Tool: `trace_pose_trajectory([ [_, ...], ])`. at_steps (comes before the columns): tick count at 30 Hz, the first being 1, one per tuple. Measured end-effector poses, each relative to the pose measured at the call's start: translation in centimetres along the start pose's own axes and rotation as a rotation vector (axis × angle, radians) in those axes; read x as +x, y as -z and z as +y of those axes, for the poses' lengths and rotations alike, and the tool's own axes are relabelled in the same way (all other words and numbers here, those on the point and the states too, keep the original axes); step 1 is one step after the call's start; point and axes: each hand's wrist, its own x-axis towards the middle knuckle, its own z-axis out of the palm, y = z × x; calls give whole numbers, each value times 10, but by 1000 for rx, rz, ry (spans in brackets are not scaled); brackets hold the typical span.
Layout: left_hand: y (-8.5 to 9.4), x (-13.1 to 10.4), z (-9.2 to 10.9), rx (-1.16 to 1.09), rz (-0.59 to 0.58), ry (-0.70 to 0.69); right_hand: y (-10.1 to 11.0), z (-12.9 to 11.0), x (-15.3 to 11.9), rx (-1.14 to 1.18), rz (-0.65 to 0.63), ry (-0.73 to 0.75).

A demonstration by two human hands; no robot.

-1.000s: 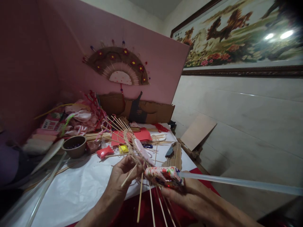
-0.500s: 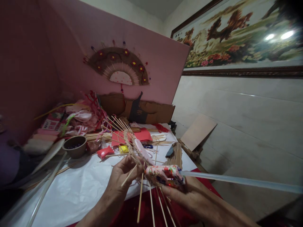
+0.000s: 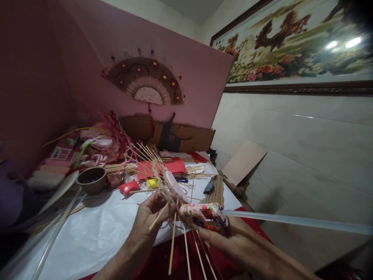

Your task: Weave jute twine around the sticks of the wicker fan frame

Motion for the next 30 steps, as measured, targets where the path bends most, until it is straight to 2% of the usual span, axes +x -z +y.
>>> trace_pose_trajectory([
  [15, 1, 2, -2, -6, 76, 2, 1, 5, 1, 68, 29, 3],
  [30, 5, 3, -3, -37, 37, -37, 1, 11, 4, 134, 24, -32],
])
